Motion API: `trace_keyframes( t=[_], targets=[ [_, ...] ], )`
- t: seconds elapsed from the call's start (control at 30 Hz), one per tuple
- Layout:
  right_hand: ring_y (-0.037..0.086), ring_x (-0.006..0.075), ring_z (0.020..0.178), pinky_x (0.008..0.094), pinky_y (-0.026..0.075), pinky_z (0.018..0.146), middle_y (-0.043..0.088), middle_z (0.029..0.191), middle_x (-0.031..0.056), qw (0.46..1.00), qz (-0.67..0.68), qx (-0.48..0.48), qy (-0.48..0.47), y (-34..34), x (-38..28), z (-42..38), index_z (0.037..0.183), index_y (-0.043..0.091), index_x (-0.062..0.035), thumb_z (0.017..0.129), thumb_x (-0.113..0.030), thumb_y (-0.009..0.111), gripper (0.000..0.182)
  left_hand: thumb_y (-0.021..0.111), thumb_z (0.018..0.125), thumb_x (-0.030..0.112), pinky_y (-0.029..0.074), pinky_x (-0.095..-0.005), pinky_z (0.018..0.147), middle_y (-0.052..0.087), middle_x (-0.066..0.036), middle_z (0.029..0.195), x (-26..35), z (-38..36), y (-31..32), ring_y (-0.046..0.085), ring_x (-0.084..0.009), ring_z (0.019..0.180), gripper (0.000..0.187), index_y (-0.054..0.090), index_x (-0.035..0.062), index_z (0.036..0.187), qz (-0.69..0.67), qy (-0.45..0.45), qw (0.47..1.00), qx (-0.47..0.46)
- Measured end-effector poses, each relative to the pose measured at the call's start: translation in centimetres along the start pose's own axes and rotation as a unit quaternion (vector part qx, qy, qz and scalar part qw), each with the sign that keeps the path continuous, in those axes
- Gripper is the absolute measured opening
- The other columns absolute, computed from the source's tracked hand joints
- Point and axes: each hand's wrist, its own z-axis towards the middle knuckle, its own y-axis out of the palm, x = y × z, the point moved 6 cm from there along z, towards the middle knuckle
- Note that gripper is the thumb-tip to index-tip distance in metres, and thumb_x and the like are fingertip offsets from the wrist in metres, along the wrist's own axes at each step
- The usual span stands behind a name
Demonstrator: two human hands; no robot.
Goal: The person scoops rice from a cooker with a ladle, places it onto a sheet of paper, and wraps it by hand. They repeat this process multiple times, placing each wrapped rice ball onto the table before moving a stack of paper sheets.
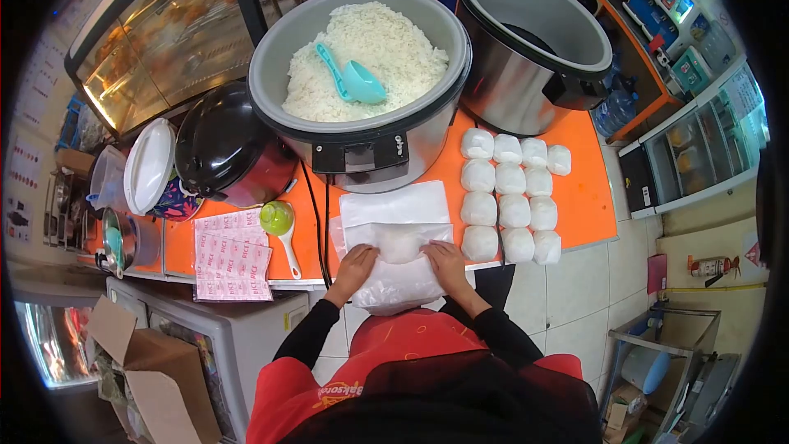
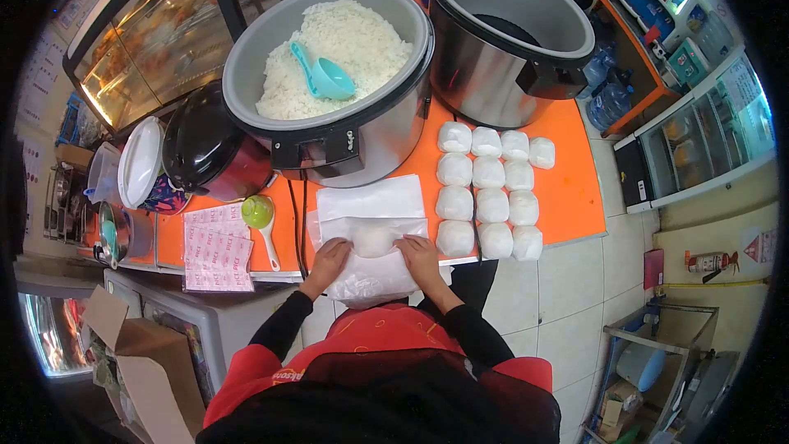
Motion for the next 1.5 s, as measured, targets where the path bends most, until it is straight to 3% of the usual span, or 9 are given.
trace_keyframes(
  t=[0.2, 0.4, 0.6, 0.8, 0.97, 1.03, 1.1, 1.17, 1.5],
  targets=[
    [0.055, 0.0264, 0.091, 0.0375, 0.043, 0.079, 0.056, 0.104, 0.0097, 0.982, -0.079, -0.127, 0.118, 0.5, 0.0, 4.1, 0.109, 0.056, -0.0107, 0.072, -0.014, 0.066, 0.039, 0.069, 0.067, 0.011, 0.047, -0.0401, 0.076, 0.056, -0.017, 0.092, -1.6, 4.3, 0.1, 0.057, -0.0296, 0.087, 0.055, 0.048, 0.0023, 0.117, -0.04, -0.225, 0.972, -0.055],
    [0.052, 0.0292, 0.106, 0.0373, 0.039, 0.092, 0.051, 0.12, 0.0148, 0.979, -0.154, -0.099, -0.094, 2.1, 0.3, 6.4, 0.126, 0.045, -0.0091, 0.071, -0.009, 0.062, 0.058, 0.068, 0.068, 0.011, 0.038, -0.0408, 0.097, 0.055, -0.015, 0.115, -2.2, 6.6, 1.1, 0.049, -0.0282, 0.113, 0.049, 0.054, 0.0014, 0.113, 0.05, -0.032, 0.982, -0.18],
    [0.045, 0.0316, 0.118, 0.0415, 0.033, 0.101, 0.051, 0.121, 0.021, 0.996, 0.009, -0.032, 0.087, 2.8, -1.4, 2.8, 0.126, 0.041, 0.0018, 0.076, 0.005, 0.041, 0.05, 0.053, 0.076, 0.002, 0.03, -0.0399, 0.104, 0.048, -0.019, 0.125, -0.3, 2.2, 2.5, 0.041, -0.0309, 0.122, 0.045, 0.046, -0.0063, 0.12, 0.052, -0.139, 0.985, -0.086],
    [0.022, 0.0333, 0.133, 0.0428, 0.02, 0.108, 0.026, 0.14, 0.0208, 0.982, 0.084, -0.153, 0.075, 2.7, -1.3, 2.1, 0.136, 0.019, 0.0027, 0.069, -0.013, 0.062, 0.081, 0.059, 0.072, 0.008, 0.017, -0.0392, 0.109, 0.03, -0.028, 0.136, 3.9, 3.0, 1.8, 0.026, -0.0374, 0.13, 0.079, 0.015, -0.008, 0.137, -0.08, -0.192, 0.977, -0.056],
    [0.019, 0.0305, 0.134, 0.0395, 0.017, 0.108, 0.021, 0.143, 0.0193, 0.962, 0.182, -0.135, 0.152, 4.4, 0.3, 1.8, 0.139, 0.013, 0.0011, 0.067, -0.019, 0.069, 0.093, 0.07, 0.075, 0.016, 0.039, -0.0355, 0.096, 0.037, -0.019, 0.133, 1.5, 2.9, 7.9, 0.044, -0.0277, 0.117, 0.079, 0.024, -0.0052, 0.135, -0.449, -0.501, 0.71, 0.207],
    [0.021, 0.0281, 0.133, 0.0371, 0.017, 0.108, 0.023, 0.142, 0.018, 0.93, 0.298, -0.094, 0.195, 4.4, 1.1, 2.6, 0.14, 0.012, 0.0005, 0.069, -0.019, 0.068, 0.093, 0.069, 0.076, 0.017, 0.042, -0.0331, 0.091, 0.045, -0.017, 0.125, 1.2, 5.0, 8.4, 0.05, -0.0251, 0.11, 0.067, 0.034, -0.0042, 0.129, -0.541, -0.543, 0.621, 0.161],
    [0.023, 0.025, 0.131, 0.0351, 0.018, 0.107, 0.025, 0.141, 0.0156, 0.777, 0.545, -0.029, 0.313, 2.8, 1.8, 3.4, 0.141, 0.011, -0.0011, 0.071, -0.02, 0.068, 0.092, 0.064, 0.078, 0.016, 0.045, -0.0309, 0.086, 0.054, -0.012, 0.114, 2.2, 6.7, 8.1, 0.055, -0.0205, 0.101, 0.049, 0.045, -0.0007, 0.12, -0.592, -0.577, 0.547, 0.132],
    [0.027, 0.0213, 0.128, 0.0323, 0.021, 0.106, 0.03, 0.137, 0.0124, 0.652, 0.642, 0.019, 0.402, 0.6, 2.0, 4.4, 0.142, 0.01, -0.0046, 0.076, -0.019, 0.068, 0.089, 0.061, 0.079, 0.014, 0.044, -0.0308, 0.086, 0.054, -0.011, 0.115, 4.0, 8.8, 7.9, 0.055, -0.0202, 0.102, 0.046, 0.045, 0.0002, 0.12, -0.632, -0.525, 0.551, 0.148],
    [0.047, 0.0236, 0.109, 0.0363, 0.045, 0.089, 0.043, 0.119, 0.0109, 0.723, 0.514, 0.173, 0.428, -18.0, 12.5, 2.9, 0.131, 0.025, -0.0098, 0.072, -0.007, 0.071, 0.075, 0.051, 0.08, 0.016, 0.014, -0.0423, 0.106, 0.021, -0.017, 0.142, 11.7, 17.9, 4.8, 0.015, -0.0342, 0.132, 0.063, 0.028, 0.0038, 0.137, -0.381, -0.147, 0.912, -0.034]
  ],
)
